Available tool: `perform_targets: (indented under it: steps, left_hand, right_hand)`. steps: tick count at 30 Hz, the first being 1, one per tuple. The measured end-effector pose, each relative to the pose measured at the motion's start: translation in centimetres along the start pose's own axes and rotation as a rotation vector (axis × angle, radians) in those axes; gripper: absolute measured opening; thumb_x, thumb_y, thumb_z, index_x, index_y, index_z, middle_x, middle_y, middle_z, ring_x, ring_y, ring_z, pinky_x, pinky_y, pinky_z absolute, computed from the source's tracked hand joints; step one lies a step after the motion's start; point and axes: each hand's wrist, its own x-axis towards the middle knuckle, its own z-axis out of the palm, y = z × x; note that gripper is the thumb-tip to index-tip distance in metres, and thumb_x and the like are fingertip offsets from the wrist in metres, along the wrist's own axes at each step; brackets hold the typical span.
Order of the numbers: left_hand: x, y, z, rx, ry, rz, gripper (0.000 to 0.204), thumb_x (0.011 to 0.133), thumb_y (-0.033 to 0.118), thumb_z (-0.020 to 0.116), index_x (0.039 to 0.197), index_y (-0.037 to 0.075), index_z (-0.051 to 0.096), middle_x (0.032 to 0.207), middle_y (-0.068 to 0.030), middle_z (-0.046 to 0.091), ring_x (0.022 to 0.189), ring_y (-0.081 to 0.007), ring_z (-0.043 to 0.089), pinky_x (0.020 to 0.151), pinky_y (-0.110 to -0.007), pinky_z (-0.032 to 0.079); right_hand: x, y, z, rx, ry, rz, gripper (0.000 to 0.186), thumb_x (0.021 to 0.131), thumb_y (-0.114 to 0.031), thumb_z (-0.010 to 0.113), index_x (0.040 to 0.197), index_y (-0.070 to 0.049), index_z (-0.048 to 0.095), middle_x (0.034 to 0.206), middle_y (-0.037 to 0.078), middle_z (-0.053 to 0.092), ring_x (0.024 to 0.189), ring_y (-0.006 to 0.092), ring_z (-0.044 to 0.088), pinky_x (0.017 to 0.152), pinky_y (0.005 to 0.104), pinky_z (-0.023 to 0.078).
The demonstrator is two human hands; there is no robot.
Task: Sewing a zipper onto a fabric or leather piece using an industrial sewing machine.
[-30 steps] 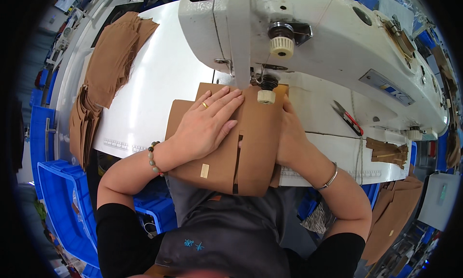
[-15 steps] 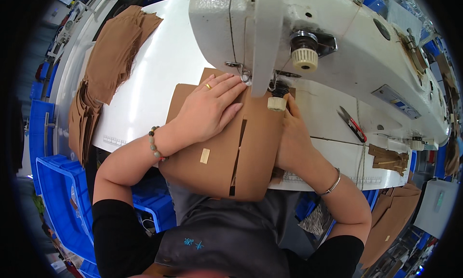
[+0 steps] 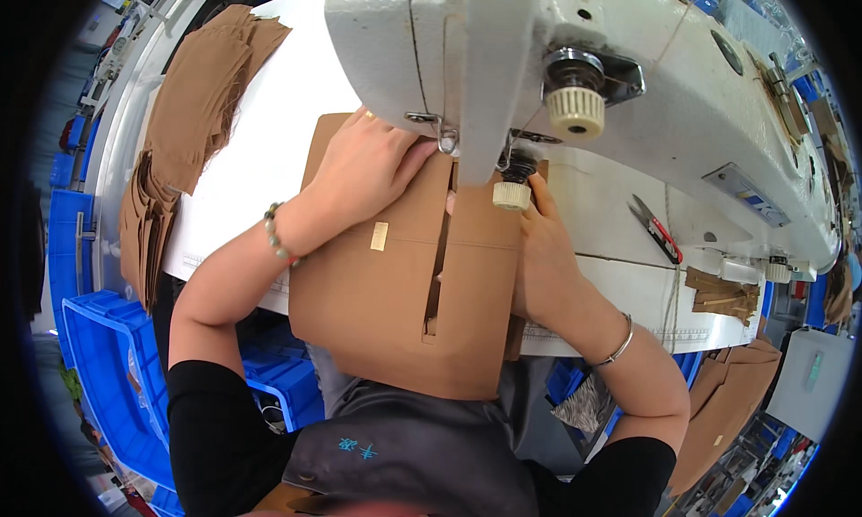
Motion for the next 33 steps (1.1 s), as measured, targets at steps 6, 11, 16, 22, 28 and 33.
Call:
perform_targets:
  steps: [6, 11, 16, 22, 28, 33]
  left_hand:
    - [-4.3, 3.2, -0.8, -0.13, 0.025, 0.058, 0.044, 0.1, 0.02, 0.064, 0.14, 0.002, 0.057, 0.144, -0.0163, 0.058, 0.137, -0.0378, 0.053, 0.114, -0.054, 0.041]
    - [-4.1, 2.9, -0.1, -0.109, -0.048, 0.057, 0.05, 0.103, 0.022, 0.06, 0.148, 0.003, 0.05, 0.154, -0.0148, 0.051, 0.148, -0.0356, 0.043, 0.12, -0.059, 0.034]
    - [-4.1, 2.9, -0.1, -0.112, -0.041, 0.059, 0.048, 0.103, 0.023, 0.06, 0.146, 0.003, 0.052, 0.153, -0.0142, 0.052, 0.148, -0.035, 0.044, 0.121, -0.058, 0.034]
    - [-4.5, 2.9, -0.6, -0.209, -0.08, 0.077, 0.05, 0.1, 0.021, 0.064, 0.146, 0.003, 0.053, 0.153, -0.0137, 0.053, 0.146, -0.0351, 0.046, 0.121, -0.058, 0.034]
    - [-4.5, 3.2, -0.7, -0.183, -0.074, 0.08, 0.051, 0.1, 0.021, 0.064, 0.147, 0.003, 0.052, 0.154, -0.0131, 0.052, 0.147, -0.0346, 0.045, 0.121, -0.058, 0.034]
    - [-4.2, 3.0, -0.5, -0.145, -0.065, 0.095, 0.051, 0.101, 0.022, 0.062, 0.148, 0.004, 0.053, 0.155, -0.0123, 0.052, 0.148, -0.0339, 0.044, 0.121, -0.058, 0.034]
  right_hand:
    - [-0.1, 0.2, 0.3, 0.04, 0.018, 0.004, 0.065, 0.085, -0.043, 0.074, 0.14, -0.009, 0.064, 0.133, 0.009, 0.069, 0.127, 0.0291, 0.062, 0.118, 0.0603, 0.029]
    - [-0.1, 0.2, 0.0, 0.011, -0.044, 0.032, 0.063, 0.085, -0.042, 0.072, 0.14, -0.011, 0.064, 0.133, 0.007, 0.07, 0.127, 0.0255, 0.062, 0.119, 0.0591, 0.027]
    - [0.1, 0.0, 0.0, -0.028, 0.028, -0.036, 0.064, 0.081, -0.041, 0.079, 0.134, -0.007, 0.067, 0.128, 0.011, 0.07, 0.117, 0.0299, 0.066, 0.104, 0.0513, 0.042]
    - [-0.2, 0.1, 0.2, -0.011, 0.005, 0.005, 0.051, 0.085, -0.039, 0.073, 0.129, -0.013, 0.069, 0.132, 0.005, 0.07, 0.127, 0.0236, 0.063, 0.119, 0.0573, 0.028]
    - [-0.2, 0.3, 0.5, 0.018, 0.029, -0.001, 0.049, 0.085, -0.036, 0.073, 0.128, -0.012, 0.07, 0.133, 0.006, 0.069, 0.129, 0.0252, 0.061, 0.119, 0.0576, 0.027]
    - [-0.3, 0.2, 0.4, 0.011, -0.033, 0.045, 0.051, 0.085, -0.036, 0.073, 0.129, -0.012, 0.069, 0.134, 0.007, 0.069, 0.131, 0.0268, 0.06, 0.121, 0.0578, 0.026]
